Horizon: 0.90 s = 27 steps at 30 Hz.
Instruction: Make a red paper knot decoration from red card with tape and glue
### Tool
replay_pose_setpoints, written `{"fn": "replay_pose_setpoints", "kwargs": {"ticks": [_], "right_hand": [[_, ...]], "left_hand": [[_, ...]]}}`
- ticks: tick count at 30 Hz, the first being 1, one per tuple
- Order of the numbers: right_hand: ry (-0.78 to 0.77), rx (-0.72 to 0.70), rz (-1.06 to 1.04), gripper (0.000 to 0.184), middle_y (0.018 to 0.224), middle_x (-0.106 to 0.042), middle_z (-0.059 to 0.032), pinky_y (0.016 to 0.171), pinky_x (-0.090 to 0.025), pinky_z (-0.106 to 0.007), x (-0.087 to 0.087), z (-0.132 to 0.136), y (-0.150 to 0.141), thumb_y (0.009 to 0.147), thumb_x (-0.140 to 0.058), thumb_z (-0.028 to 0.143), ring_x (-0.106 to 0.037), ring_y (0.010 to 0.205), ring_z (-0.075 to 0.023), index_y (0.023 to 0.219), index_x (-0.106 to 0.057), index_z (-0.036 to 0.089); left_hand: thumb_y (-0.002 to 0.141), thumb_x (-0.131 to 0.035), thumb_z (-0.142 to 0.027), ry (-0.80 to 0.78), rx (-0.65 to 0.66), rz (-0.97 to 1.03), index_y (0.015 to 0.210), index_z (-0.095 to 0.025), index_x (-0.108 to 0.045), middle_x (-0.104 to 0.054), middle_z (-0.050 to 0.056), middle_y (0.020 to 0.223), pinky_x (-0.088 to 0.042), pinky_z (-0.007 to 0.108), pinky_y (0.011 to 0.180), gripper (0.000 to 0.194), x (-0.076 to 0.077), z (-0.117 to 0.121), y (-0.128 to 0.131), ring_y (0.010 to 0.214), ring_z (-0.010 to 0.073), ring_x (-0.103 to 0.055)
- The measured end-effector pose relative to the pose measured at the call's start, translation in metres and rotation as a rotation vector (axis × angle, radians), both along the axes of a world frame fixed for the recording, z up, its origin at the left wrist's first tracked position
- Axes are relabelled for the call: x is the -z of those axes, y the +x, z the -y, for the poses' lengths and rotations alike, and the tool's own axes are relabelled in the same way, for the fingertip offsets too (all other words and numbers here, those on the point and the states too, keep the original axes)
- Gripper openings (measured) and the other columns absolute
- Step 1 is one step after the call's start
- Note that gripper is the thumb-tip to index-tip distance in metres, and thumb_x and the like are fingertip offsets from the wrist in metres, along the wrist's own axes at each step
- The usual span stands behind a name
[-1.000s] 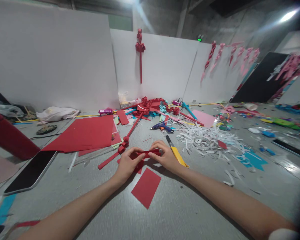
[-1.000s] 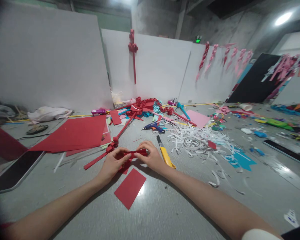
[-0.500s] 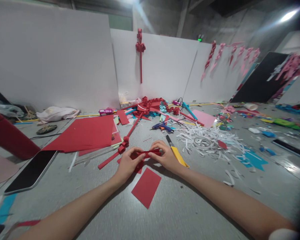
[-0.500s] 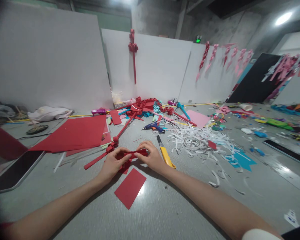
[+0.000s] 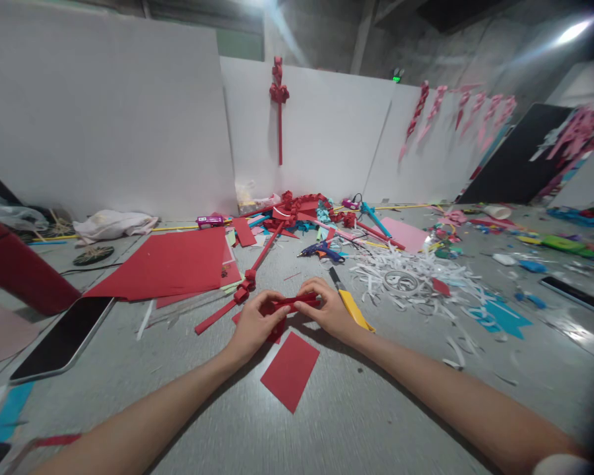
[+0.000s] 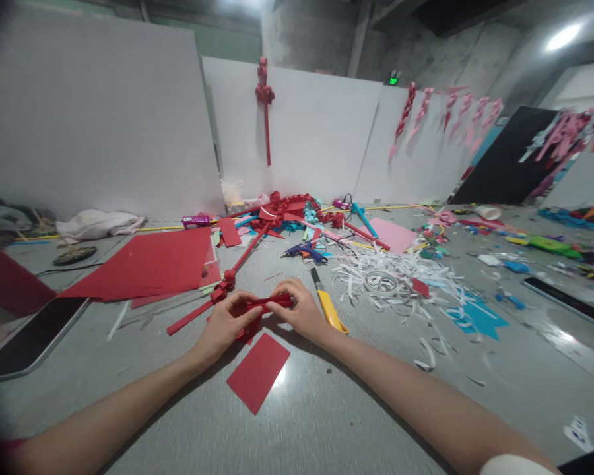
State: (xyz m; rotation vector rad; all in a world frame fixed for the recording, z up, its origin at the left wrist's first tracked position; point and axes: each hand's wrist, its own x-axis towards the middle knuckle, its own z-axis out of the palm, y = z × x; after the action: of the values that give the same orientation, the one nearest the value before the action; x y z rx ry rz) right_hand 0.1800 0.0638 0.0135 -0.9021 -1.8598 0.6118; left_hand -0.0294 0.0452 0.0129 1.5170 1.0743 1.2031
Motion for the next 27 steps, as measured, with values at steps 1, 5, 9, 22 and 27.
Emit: {"fn": "replay_pose_setpoints", "kwargs": {"ticks": [1,5,9,22,27], "right_hand": [[-0.001,-0.001,0.0,0.017,0.102,-0.065,-0.0052,0.093,-0.05,-0.042,0.0003,-0.0002,0.0001,0.091,-0.073,0.041,-0.061,0.102,-0.0228,0.095,-0.069,0.025],[-0.003,-0.003,0.0,0.016,0.102,-0.064,-0.005,0.093,-0.05,-0.041,-0.0001,0.0002,0.0002,0.092,-0.073,0.04,-0.061,0.102,-0.0227,0.096,-0.07,0.025],[0.001,-0.007,0.002,0.015,0.102,-0.064,-0.0048,0.092,-0.05,-0.04,-0.0012,0.001,-0.0002,0.092,-0.073,0.038,-0.061,0.101,-0.0222,0.096,-0.069,0.025],[-0.005,-0.01,-0.002,0.014,0.1,-0.064,-0.0042,0.089,-0.05,-0.037,-0.0002,0.0006,-0.0008,0.092,-0.073,0.036,-0.061,0.098,-0.0209,0.095,-0.068,0.023],[0.002,-0.01,-0.003,0.016,0.101,-0.064,-0.0046,0.087,-0.05,-0.036,0.0009,0.0005,-0.0009,0.093,-0.073,0.036,-0.062,0.097,-0.0208,0.102,-0.069,0.023]], "left_hand": [[0.081,-0.078,-0.047,-0.001,0.001,0.006,0.095,-0.018,-0.07,-0.073,0.007,0.094,-0.052,0.029,0.07,0.033,0.0004,-0.0001,0.0,0.079,0.0183,-0.067],[0.082,-0.077,-0.046,-0.033,0.024,0.039,0.096,-0.018,-0.069,-0.072,0.006,0.09,-0.052,0.028,0.064,0.033,0.0024,-0.0005,0.0001,0.073,0.0169,-0.066],[0.083,-0.077,-0.046,-0.03,0.029,0.034,0.096,-0.017,-0.068,-0.072,0.006,0.091,-0.052,0.027,0.064,0.033,0.0038,-0.001,-0.0002,0.073,0.0165,-0.066],[0.083,-0.078,-0.048,-0.105,0.066,0.107,0.097,-0.017,-0.063,-0.067,0.0,0.073,-0.043,0.022,0.045,0.037,-0.0014,0.0044,0.003,0.048,0.0104,-0.056],[0.081,-0.08,-0.048,-0.176,0.086,0.194,0.099,-0.018,-0.06,-0.071,0.001,0.075,-0.047,0.021,0.047,0.04,-0.0022,0.0057,0.0041,0.05,0.0119,-0.062]]}}
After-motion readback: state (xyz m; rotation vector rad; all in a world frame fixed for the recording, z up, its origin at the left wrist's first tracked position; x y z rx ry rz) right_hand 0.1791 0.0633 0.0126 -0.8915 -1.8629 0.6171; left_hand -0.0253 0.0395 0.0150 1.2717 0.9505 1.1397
